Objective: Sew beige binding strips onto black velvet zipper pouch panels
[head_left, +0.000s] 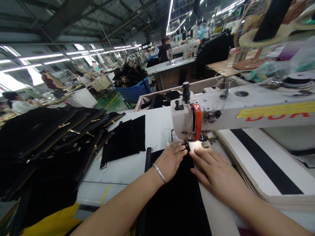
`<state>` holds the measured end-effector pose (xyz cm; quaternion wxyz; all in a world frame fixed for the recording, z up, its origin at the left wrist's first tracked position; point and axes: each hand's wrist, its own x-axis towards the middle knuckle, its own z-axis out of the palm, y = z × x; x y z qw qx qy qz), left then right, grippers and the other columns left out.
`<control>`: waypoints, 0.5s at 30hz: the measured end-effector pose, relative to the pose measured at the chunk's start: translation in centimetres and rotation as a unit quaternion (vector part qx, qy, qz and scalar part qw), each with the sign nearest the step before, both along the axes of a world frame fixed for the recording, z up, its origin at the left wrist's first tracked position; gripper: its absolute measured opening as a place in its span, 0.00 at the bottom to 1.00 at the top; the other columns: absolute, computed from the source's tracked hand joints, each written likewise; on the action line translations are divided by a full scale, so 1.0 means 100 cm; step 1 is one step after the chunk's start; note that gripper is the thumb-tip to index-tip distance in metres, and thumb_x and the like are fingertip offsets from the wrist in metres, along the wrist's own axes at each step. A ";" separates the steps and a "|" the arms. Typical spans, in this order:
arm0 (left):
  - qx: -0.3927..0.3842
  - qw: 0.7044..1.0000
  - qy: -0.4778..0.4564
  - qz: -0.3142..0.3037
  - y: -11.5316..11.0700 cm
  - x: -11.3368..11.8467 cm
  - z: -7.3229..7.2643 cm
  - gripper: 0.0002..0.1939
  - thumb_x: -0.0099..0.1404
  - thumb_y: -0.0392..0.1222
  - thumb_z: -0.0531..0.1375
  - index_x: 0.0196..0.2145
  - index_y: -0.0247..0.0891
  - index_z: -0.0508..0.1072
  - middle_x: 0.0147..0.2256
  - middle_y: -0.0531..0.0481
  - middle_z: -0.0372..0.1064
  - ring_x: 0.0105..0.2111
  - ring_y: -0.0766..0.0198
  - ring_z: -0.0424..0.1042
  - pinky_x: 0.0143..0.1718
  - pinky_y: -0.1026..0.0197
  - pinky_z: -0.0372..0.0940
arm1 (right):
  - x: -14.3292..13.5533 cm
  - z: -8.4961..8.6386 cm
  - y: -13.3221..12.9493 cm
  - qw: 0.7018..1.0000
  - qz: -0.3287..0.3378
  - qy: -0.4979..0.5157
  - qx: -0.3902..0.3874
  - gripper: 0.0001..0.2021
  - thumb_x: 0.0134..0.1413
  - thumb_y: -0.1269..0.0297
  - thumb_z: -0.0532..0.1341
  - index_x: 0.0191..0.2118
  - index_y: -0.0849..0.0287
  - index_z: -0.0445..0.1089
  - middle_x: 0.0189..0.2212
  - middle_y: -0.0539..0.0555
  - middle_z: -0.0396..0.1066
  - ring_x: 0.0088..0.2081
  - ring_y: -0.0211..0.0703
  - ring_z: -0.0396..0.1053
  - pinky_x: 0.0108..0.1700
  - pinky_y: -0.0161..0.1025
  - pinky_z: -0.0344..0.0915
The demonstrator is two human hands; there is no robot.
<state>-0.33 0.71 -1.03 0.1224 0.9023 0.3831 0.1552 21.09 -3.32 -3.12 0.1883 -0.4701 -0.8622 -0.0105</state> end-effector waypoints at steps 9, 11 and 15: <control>0.035 0.983 0.032 -0.177 -0.122 -0.024 0.005 0.21 0.68 0.45 0.57 0.56 0.38 0.64 0.56 0.41 0.64 0.63 0.53 0.55 0.65 0.39 0.39 | 0.019 0.008 -0.107 0.984 0.112 -0.062 0.126 0.21 0.61 0.55 0.51 0.52 0.60 0.69 0.52 0.54 0.69 0.51 0.46 0.68 0.44 0.40 0.72; 0.023 0.985 0.025 -0.172 -0.127 -0.024 0.003 0.22 0.66 0.47 0.58 0.55 0.37 0.65 0.57 0.40 0.63 0.63 0.52 0.54 0.65 0.38 0.40 | 0.020 0.010 -0.116 0.979 0.128 -0.086 0.133 0.20 0.61 0.60 0.48 0.52 0.60 0.69 0.51 0.54 0.70 0.50 0.45 0.69 0.42 0.40 0.73; -0.008 0.986 0.030 -0.165 -0.125 -0.022 0.009 0.21 0.66 0.44 0.57 0.55 0.38 0.65 0.58 0.41 0.62 0.63 0.53 0.54 0.65 0.38 0.42 | 0.018 0.008 -0.125 0.982 0.112 -0.078 0.131 0.19 0.61 0.64 0.47 0.52 0.60 0.68 0.51 0.54 0.70 0.50 0.44 0.69 0.43 0.40 0.72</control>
